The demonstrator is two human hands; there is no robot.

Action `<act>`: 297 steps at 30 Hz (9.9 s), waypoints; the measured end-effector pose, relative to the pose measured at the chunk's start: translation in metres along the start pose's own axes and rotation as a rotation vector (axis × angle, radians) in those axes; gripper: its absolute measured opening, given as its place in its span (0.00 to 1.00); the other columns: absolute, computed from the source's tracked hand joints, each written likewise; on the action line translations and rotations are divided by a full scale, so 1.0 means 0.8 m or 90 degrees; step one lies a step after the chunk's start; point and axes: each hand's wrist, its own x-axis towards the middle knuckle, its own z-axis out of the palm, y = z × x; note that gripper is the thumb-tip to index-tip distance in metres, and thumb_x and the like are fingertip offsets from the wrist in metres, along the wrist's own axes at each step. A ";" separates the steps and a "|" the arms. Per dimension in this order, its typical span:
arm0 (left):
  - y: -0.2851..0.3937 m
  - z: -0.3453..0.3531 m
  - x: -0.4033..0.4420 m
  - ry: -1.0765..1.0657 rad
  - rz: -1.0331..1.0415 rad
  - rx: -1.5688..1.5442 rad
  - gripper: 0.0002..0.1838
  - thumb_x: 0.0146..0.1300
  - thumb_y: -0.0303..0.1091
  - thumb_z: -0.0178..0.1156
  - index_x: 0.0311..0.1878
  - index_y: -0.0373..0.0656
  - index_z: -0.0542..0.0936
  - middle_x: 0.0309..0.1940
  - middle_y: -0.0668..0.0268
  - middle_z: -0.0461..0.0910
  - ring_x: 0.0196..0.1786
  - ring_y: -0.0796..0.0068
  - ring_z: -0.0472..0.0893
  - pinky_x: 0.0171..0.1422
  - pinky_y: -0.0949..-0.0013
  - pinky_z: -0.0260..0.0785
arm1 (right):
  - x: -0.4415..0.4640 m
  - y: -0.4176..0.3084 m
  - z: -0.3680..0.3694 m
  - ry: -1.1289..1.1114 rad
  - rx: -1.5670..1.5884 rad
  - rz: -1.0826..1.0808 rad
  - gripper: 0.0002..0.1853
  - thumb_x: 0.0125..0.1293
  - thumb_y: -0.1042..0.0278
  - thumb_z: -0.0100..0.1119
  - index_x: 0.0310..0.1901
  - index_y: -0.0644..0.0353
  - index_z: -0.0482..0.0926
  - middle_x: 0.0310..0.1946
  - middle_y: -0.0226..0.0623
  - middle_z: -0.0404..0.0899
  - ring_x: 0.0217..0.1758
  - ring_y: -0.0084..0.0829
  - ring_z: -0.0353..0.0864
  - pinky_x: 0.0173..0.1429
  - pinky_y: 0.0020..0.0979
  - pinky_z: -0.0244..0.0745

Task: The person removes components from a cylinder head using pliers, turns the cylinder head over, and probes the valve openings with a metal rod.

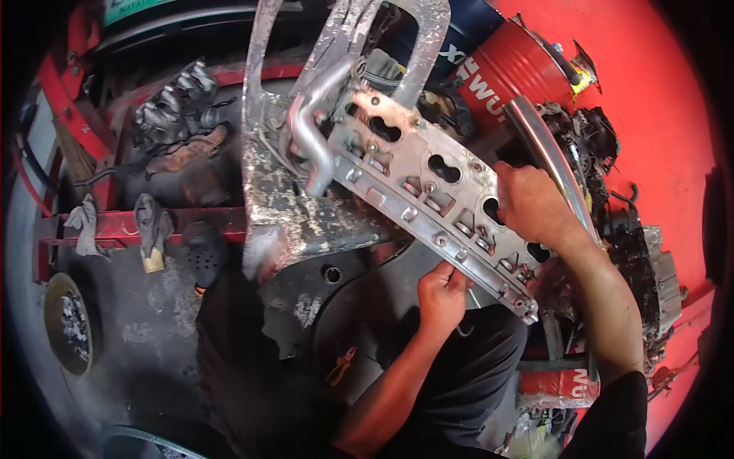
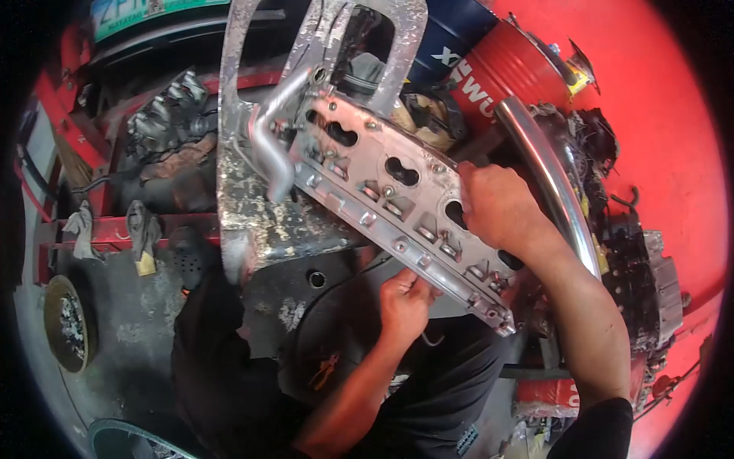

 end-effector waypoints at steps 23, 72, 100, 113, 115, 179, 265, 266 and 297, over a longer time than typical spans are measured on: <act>-0.018 -0.049 0.001 -0.013 0.015 0.193 0.09 0.67 0.27 0.54 0.44 0.37 0.82 0.24 0.61 0.80 0.27 0.75 0.79 0.35 0.67 0.72 | -0.028 -0.047 0.031 0.044 -0.019 -0.003 0.23 0.52 0.75 0.63 0.51 0.70 0.71 0.30 0.51 0.82 0.34 0.50 0.84 0.42 0.45 0.81; -0.038 -0.097 -0.029 0.025 -0.105 0.234 0.07 0.69 0.26 0.54 0.46 0.38 0.79 0.36 0.66 0.82 0.32 0.78 0.79 0.35 0.73 0.74 | -0.076 -0.099 0.137 0.271 -0.039 0.164 0.24 0.61 0.67 0.53 0.58 0.73 0.71 0.45 0.65 0.79 0.45 0.60 0.82 0.35 0.60 0.79; -0.094 -0.070 0.003 -0.087 -0.308 -0.487 0.18 0.71 0.37 0.49 0.59 0.40 0.75 0.58 0.59 0.77 0.59 0.64 0.77 0.63 0.56 0.70 | -0.076 -0.087 0.124 0.224 -0.018 0.123 0.28 0.57 0.68 0.55 0.60 0.70 0.71 0.55 0.50 0.74 0.50 0.51 0.79 0.47 0.49 0.79; -0.023 -0.022 -0.057 0.061 -0.269 -0.047 0.15 0.72 0.36 0.48 0.57 0.41 0.72 0.45 0.60 0.80 0.45 0.68 0.79 0.50 0.61 0.73 | -0.065 -0.101 0.148 0.302 -0.063 0.195 0.24 0.62 0.67 0.53 0.59 0.67 0.73 0.52 0.52 0.76 0.39 0.50 0.78 0.34 0.61 0.80; -0.039 -0.028 -0.058 0.035 -0.223 -0.069 0.16 0.69 0.30 0.53 0.59 0.40 0.71 0.47 0.60 0.79 0.46 0.68 0.80 0.51 0.62 0.74 | -0.073 -0.099 0.150 0.322 0.019 0.181 0.24 0.63 0.67 0.52 0.61 0.69 0.71 0.54 0.55 0.75 0.47 0.58 0.78 0.42 0.66 0.76; 0.282 -0.148 0.128 0.253 0.009 0.833 0.18 0.49 0.41 0.70 0.29 0.32 0.82 0.23 0.58 0.82 0.28 0.67 0.82 0.36 0.63 0.72 | -0.099 0.123 0.291 0.022 1.755 0.324 0.38 0.63 0.31 0.46 0.58 0.61 0.74 0.56 0.49 0.78 0.54 0.47 0.79 0.63 0.46 0.72; 0.263 -0.156 0.096 0.186 0.108 0.885 0.15 0.64 0.36 0.63 0.41 0.34 0.71 0.27 0.57 0.79 0.25 0.70 0.81 0.22 0.68 0.76 | -0.076 -0.188 0.362 0.103 2.305 0.034 0.13 0.69 0.59 0.56 0.52 0.53 0.76 0.45 0.29 0.80 0.42 0.25 0.77 0.47 0.31 0.73; 0.264 -0.157 0.097 0.184 0.109 0.884 0.15 0.64 0.36 0.63 0.41 0.34 0.71 0.27 0.58 0.79 0.25 0.69 0.81 0.23 0.68 0.77 | -0.072 -0.190 0.367 0.140 2.301 -0.032 0.16 0.69 0.58 0.56 0.54 0.54 0.75 0.51 0.32 0.79 0.49 0.29 0.78 0.50 0.32 0.74; 0.226 -0.140 -0.018 -0.147 -0.108 1.378 0.18 0.60 0.45 0.63 0.36 0.36 0.82 0.34 0.48 0.81 0.45 0.47 0.80 0.50 0.50 0.71 | -0.077 -0.167 0.319 0.193 2.175 0.268 0.15 0.60 0.68 0.64 0.49 0.58 0.79 0.49 0.38 0.81 0.50 0.34 0.77 0.52 0.33 0.72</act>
